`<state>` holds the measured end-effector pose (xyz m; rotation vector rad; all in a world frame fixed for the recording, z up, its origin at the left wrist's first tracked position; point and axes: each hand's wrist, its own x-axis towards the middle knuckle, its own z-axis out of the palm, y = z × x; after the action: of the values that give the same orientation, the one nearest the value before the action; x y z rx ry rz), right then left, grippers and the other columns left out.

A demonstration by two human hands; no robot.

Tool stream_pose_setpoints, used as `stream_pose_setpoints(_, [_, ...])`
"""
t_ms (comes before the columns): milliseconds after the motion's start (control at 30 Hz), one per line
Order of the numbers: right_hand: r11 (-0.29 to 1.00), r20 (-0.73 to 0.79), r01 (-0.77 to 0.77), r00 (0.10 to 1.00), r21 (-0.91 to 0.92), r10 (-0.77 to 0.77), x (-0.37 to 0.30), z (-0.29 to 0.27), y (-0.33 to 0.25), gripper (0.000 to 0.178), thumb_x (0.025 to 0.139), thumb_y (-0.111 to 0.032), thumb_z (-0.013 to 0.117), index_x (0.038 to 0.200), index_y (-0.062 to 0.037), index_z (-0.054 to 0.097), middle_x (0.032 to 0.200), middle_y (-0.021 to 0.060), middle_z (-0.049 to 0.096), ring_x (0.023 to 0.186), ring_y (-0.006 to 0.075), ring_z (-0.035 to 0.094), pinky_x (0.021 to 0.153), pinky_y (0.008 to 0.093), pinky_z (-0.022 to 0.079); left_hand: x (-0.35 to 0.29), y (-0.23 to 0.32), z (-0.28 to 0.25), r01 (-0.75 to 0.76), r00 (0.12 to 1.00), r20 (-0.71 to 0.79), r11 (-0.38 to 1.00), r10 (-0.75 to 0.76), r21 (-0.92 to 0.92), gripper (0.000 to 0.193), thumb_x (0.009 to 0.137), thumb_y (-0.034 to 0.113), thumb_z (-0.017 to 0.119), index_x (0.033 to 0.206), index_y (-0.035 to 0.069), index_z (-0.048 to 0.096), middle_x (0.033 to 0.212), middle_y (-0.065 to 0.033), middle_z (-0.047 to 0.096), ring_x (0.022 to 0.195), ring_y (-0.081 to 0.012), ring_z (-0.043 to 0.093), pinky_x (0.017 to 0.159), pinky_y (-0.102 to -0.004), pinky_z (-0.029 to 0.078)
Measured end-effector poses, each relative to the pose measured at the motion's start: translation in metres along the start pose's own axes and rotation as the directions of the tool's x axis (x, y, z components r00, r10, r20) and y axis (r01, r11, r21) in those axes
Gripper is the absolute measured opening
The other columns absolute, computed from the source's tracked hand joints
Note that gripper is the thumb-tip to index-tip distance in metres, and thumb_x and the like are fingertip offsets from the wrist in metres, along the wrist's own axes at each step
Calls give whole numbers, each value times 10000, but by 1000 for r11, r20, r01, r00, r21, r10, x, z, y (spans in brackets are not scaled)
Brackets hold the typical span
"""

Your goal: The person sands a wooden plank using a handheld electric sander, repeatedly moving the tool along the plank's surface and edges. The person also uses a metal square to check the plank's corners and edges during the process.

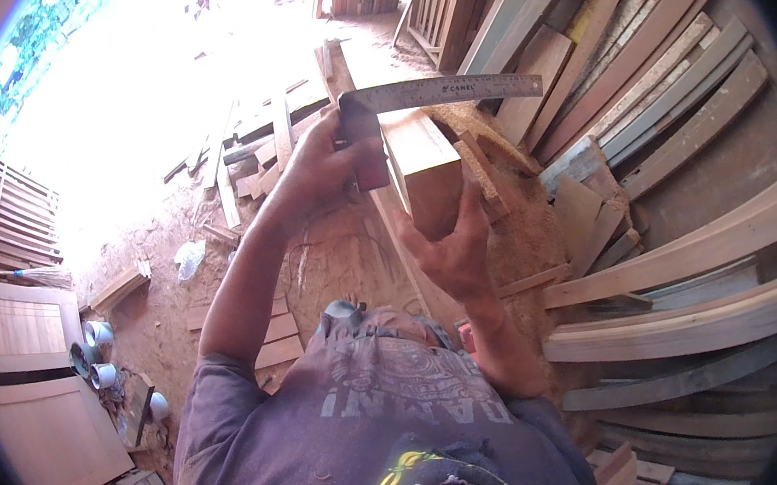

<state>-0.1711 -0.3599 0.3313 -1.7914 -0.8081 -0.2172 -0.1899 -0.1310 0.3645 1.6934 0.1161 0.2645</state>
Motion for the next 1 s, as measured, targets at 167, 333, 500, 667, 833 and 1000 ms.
stream_pose_setpoints(167, [1000,-43,20,999,14,-20,-1,-1,-8,723,864,-140,872,1426,63,464,1227,221,676,1096,300,710,964,432,573,-5,-16,5,-50,998,-20,997,52,66,350,998,196,757,1254,-34,692,1076,-62,764,963,-127,714,860,-315,594])
stream_pose_setpoints(333, [996,-52,86,995,24,-85,-5,2,-4,768,869,-168,878,1464,67,453,1264,241,657,1142,339,692,1015,453,544,5,-29,-7,-26,996,80,1000,26,8,344,973,203,777,1200,-48,714,1034,-69,773,940,-146,715,838,-329,586])
stream_pose_setpoints(500, [998,-67,67,995,-6,-68,-11,-1,-3,821,871,-195,899,1496,74,440,1327,254,635,1218,343,665,1066,451,519,7,-32,0,-33,998,57,996,28,77,363,966,215,782,1205,-50,718,1046,-86,779,971,-148,716,879,-324,573])
stream_pose_setpoints(667, [996,1,-26,1000,89,26,-4,-11,-4,905,867,-216,931,1539,71,397,1395,257,612,1296,344,636,1099,444,509,-10,-5,15,-36,999,-16,988,39,149,350,985,191,767,1241,-41,714,1060,-86,783,983,-138,719,902,-330,579])
stream_pose_setpoints(833, [990,69,1,998,138,-11,-3,-14,-10,1016,864,-307,953,1585,61,339,1405,243,614,1303,329,639,1101,443,516,-62,28,29,-58,997,-38,995,61,81,324,1005,149,762,1265,-34,701,1067,-78,787,954,-129,729,878,-329,597])
stream_pose_setpoints(1000, [996,143,-3,990,94,-11,-6,-21,1,1174,814,-238,978,1667,-31,198,1457,285,551,1314,372,632,1078,473,556,-63,19,34,-103,994,40,993,101,50,309,1011,141,761,1260,-32,701,1041,-74,781,933,-112,728,839,-318,597])
